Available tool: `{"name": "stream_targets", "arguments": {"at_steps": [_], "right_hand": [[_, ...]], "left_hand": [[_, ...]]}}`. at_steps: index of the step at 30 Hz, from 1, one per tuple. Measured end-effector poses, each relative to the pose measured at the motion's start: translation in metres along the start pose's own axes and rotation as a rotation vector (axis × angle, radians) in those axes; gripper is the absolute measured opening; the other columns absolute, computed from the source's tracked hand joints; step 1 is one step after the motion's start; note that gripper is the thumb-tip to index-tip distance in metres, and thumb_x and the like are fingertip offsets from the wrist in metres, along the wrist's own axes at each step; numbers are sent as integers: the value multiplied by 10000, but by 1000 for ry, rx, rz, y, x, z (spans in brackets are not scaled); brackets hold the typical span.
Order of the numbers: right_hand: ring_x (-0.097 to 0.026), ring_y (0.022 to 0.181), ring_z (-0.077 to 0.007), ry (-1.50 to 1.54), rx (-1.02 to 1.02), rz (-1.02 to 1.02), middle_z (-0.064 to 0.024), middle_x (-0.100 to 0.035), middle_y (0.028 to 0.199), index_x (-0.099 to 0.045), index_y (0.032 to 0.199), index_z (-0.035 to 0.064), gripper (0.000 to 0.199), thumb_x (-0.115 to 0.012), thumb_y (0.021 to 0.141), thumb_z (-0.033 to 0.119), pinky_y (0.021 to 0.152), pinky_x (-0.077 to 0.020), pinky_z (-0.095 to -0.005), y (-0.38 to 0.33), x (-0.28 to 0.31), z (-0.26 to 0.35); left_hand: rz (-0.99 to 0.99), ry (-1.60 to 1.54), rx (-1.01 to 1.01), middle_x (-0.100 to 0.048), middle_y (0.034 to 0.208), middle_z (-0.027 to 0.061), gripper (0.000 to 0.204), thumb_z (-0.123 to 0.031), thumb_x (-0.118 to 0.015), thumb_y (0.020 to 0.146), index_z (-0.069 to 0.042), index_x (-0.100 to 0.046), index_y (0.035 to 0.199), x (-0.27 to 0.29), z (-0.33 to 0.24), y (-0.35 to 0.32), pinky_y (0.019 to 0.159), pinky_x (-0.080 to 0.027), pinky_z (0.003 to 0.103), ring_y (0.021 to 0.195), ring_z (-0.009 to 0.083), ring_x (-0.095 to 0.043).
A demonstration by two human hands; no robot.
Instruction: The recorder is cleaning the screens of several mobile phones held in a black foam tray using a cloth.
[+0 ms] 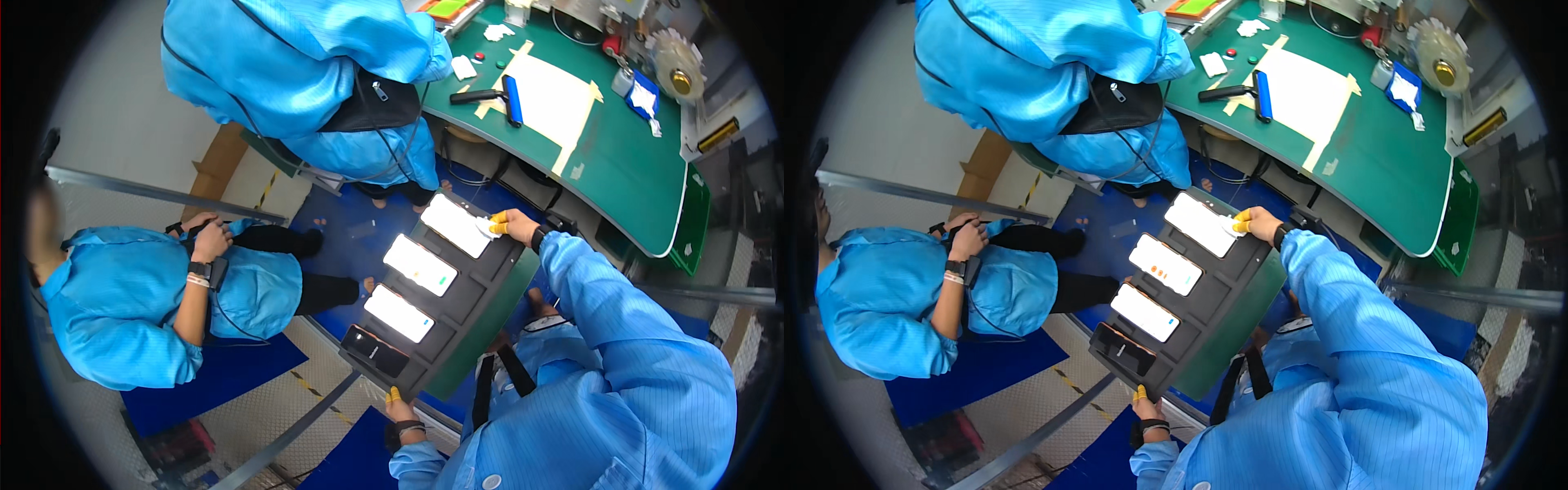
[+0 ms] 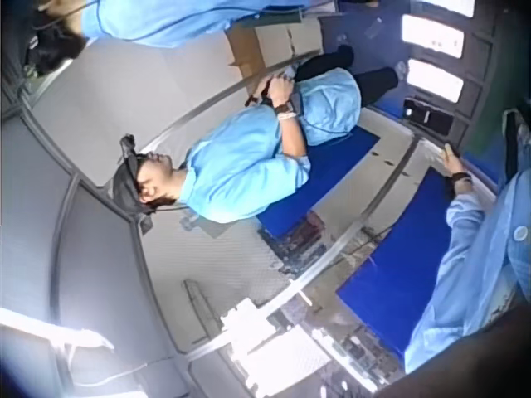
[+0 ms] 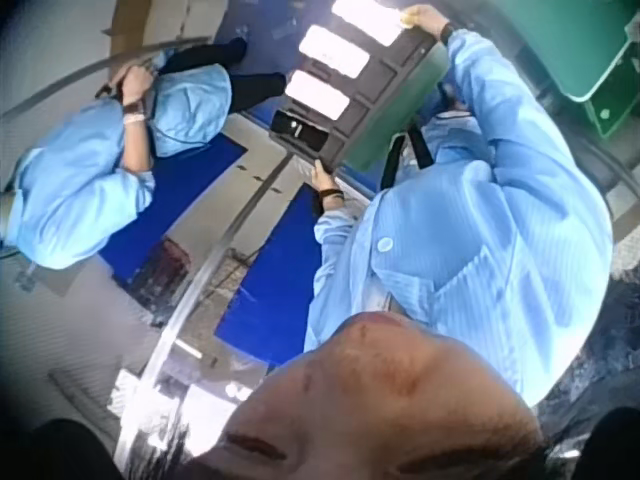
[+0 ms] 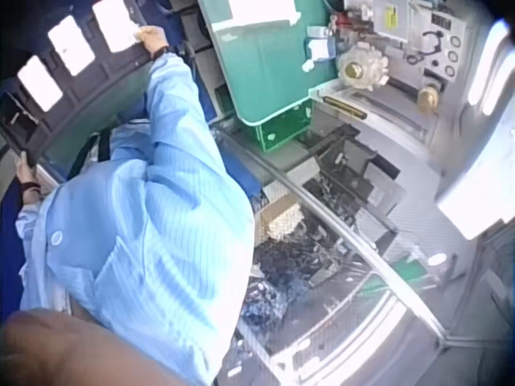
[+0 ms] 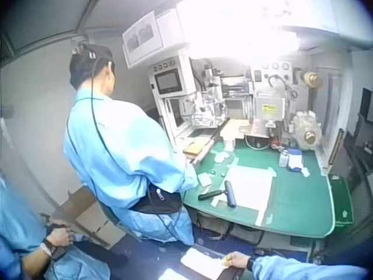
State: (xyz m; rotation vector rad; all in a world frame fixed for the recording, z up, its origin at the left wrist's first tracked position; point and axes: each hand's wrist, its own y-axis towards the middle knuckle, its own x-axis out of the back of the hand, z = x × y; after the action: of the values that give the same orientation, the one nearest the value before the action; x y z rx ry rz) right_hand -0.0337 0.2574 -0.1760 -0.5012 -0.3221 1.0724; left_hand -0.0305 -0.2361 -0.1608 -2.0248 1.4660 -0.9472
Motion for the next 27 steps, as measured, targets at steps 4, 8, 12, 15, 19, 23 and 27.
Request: {"name": "stream_targets", "arguments": {"at_steps": [4, 8, 12, 15, 19, 23, 27], "right_hand": [[-578, 777, -122, -94, 85, 38, -39, -649, 815, -650, 919, -8, 158, -655, 781, 68, 732, -451, -263, -13, -7, -11], [-580, 759, -124, -110, 97, 49, -45, -652, 804, -656, 907, -1, 174, -676, 760, 92, 714, -460, -275, -24, -10, -11], [-561, 714, -109, 16, 86, 22, -41, -653, 765, -664, 879, -1, 167, -688, 734, 79, 676, -457, -275, -42, -10, -16], [-578, 717, -128, -4, 116, 5, -51, -659, 782, -661, 884, 3, 186, -694, 721, 87, 673, -465, -284, -61, -12, -16], [-585, 891, -190, 12, 267, -79, -113, -646, 921, -676, 849, 19, 163, -685, 708, 101, 791, -449, -304, -99, 42, -48], [-490, 1117, -265, 171, 207, -232, -184, -590, 1103, -683, 845, 21, 171, -695, 692, 96, 955, -357, -367, -165, 129, -57], [-532, 1014, -234, 317, 181, -552, -137, -587, 1094, -682, 867, 5, 201, -709, 677, 66, 922, -369, -331, -228, 223, -84]], "left_hand": [[15, -28, 45, -577, 1024, 38, 307, -115, -568, 809, -125, -536, 1114, 1, -1, -12, 785, -417, 459, 928, 209, -536], [95, -154, -26, -574, 1028, 45, 440, 18, -523, 678, -130, -552, 1091, 31, 10, 7, 819, -354, 563, 962, 249, -521], [132, -226, -14, -593, 1025, 129, 513, 51, -452, 606, -27, -556, 1102, 36, -8, 13, 781, -497, 467, 935, 301, -582], [233, -352, -54, -612, 971, 99, 522, 22, -461, 571, -67, -582, 1070, 80, 15, 63, 755, -496, 432, 888, 285, -591], [281, -207, -122, -552, 1095, 134, 638, 62, -498, 548, -44, -498, 1177, 10, -13, -54, 805, -464, 357, 988, 291, -515], [208, -84, -16, -557, 1043, 138, 724, 76, -524, 513, -61, -446, 1220, -43, -14, -74, 755, -477, 347, 901, 285, -539], [486, -97, -69, -582, 926, 93, 490, 49, -500, 594, -57, -538, 1071, -170, -31, -106, 690, -482, 335, 799, 239, -557]]}}
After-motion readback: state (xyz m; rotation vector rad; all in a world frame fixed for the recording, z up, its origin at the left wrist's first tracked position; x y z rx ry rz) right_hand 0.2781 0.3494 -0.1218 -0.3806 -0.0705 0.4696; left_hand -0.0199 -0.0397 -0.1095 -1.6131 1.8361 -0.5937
